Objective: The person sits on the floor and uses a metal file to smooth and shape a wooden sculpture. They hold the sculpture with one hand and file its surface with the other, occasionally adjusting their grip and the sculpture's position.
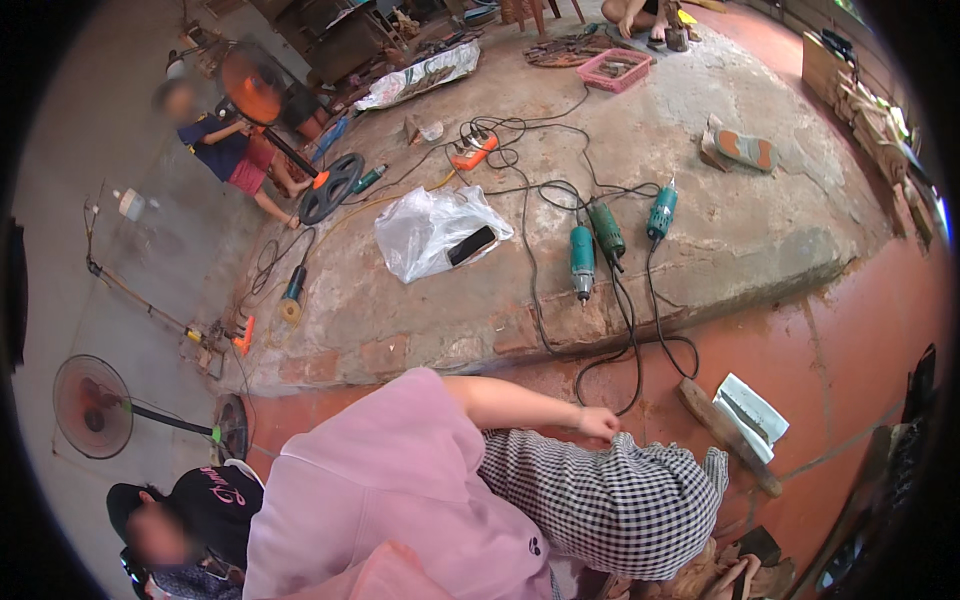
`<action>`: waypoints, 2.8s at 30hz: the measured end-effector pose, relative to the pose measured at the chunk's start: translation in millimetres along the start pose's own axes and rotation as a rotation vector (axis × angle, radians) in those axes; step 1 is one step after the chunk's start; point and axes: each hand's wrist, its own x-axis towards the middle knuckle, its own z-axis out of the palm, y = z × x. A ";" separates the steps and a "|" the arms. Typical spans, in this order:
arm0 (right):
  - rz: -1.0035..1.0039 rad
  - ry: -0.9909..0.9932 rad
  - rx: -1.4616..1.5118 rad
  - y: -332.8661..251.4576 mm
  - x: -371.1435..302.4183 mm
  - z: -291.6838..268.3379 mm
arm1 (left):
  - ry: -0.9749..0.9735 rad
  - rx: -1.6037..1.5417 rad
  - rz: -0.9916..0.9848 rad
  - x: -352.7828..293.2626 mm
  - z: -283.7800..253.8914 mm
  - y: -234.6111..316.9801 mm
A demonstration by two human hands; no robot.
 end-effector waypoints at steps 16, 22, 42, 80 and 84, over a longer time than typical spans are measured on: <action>-0.015 -0.094 -0.247 72.1 8.6 54.7 | 0.103 0.515 -0.002 -45.5 -11.7 -105.1; -0.063 -0.075 -0.180 44.3 3.2 44.5 | 0.097 0.526 0.001 -50.3 -5.9 -94.5; -0.172 -0.035 -0.082 49.4 1.2 43.9 | 0.079 0.546 -0.004 -54.6 -3.6 -84.6; -0.182 -0.033 -0.160 40.6 0.7 41.4 | 0.036 0.610 -0.041 -58.9 -7.4 -76.7; -0.219 -0.010 -0.142 41.7 3.2 43.3 | 0.044 0.617 -0.041 -60.7 -10.2 -75.4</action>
